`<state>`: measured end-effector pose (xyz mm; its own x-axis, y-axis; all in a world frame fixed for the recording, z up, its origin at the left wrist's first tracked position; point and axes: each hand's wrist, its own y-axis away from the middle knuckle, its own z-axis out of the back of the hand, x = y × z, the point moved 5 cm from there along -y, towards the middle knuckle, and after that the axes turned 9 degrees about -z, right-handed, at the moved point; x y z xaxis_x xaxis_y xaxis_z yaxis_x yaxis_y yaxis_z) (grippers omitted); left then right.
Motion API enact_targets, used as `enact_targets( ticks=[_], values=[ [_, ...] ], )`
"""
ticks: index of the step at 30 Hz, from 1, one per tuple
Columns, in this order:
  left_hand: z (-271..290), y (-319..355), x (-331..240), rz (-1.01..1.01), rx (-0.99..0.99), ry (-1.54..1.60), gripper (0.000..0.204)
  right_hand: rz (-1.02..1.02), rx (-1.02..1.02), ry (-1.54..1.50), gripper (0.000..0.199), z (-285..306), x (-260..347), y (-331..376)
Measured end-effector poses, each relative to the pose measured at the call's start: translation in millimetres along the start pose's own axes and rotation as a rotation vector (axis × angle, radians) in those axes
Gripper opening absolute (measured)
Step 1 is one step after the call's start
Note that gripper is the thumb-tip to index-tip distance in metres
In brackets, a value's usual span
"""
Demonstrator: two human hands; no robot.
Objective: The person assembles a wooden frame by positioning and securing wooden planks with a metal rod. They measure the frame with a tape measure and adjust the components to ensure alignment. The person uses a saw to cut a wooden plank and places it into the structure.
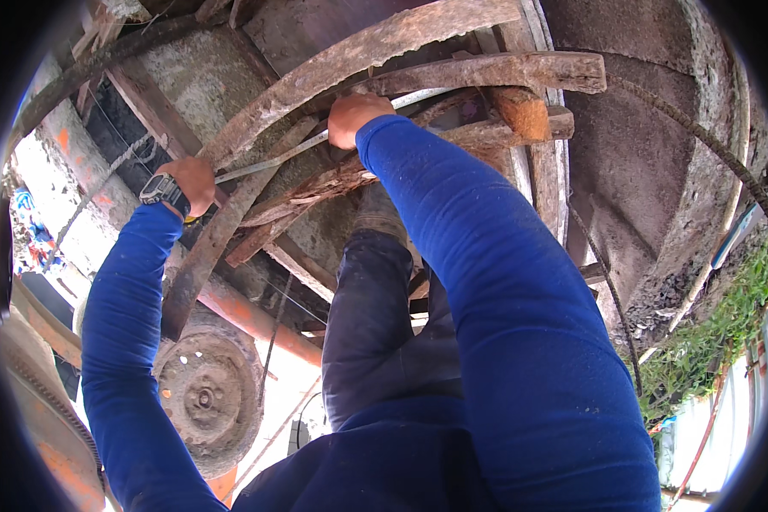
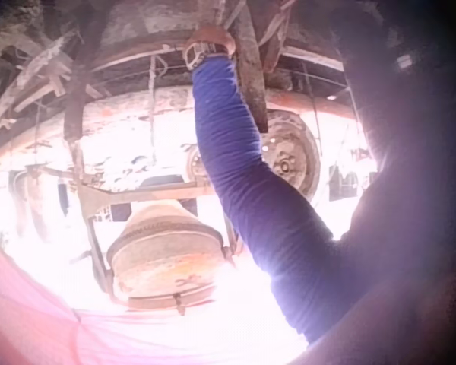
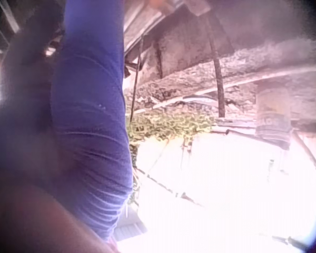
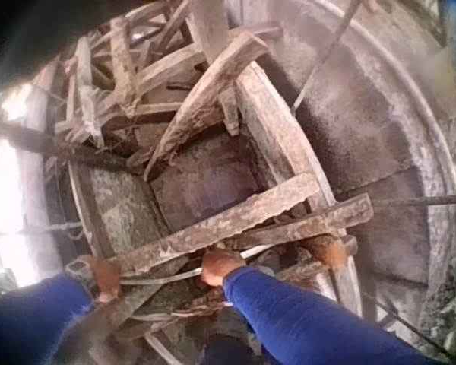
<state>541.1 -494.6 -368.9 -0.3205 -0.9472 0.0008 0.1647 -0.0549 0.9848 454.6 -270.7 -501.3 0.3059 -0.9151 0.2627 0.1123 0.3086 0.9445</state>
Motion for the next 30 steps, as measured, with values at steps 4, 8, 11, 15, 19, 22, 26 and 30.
enact_targets(
  ticks=[4,8,11,15,19,22,26,30],
  values=[
    [-3.7,1.6,3.5,0.03,0.008,0.054,0.02,0.003,0.003,0.009,0.038,-0.1,1.1,0.5],
    [-9.7,0.5,4.5,-0.066,-0.037,0.013,0.021,0.002,-0.002,0.005,0.039,-0.4,1.0,-1.0],
    [-4.5,1.8,4.5,-0.029,0.003,0.031,0.02,-0.006,-0.011,0.013,0.039,-1.9,0.9,-4.8],
    [-5.7,2.1,4.1,-0.041,-0.032,0.039,0.02,0.068,-0.04,-0.009,0.04,-1.0,2.1,-2.1],
    [-9.7,-1.1,7.5,-0.037,-0.041,0.063,0.02,0.038,-0.015,0.023,0.039,-2.3,3.6,-5.3],
    [-16.8,-5.5,9.4,-0.063,-0.052,0.064,0.02,0.008,-0.017,0.023,0.038,-4.6,1.1,-9.5],
    [-17.6,-6.2,11.4,-0.047,-0.085,0.07,0.02,0.003,-0.04,0.023,0.037,-6.0,-0.7,-10.7],
    [-27.7,-10.6,16.1,-0.029,-0.106,0.032,0.018,0.065,-0.041,0.035,0.04,-9.6,-0.8,-10.4]
  ],
)
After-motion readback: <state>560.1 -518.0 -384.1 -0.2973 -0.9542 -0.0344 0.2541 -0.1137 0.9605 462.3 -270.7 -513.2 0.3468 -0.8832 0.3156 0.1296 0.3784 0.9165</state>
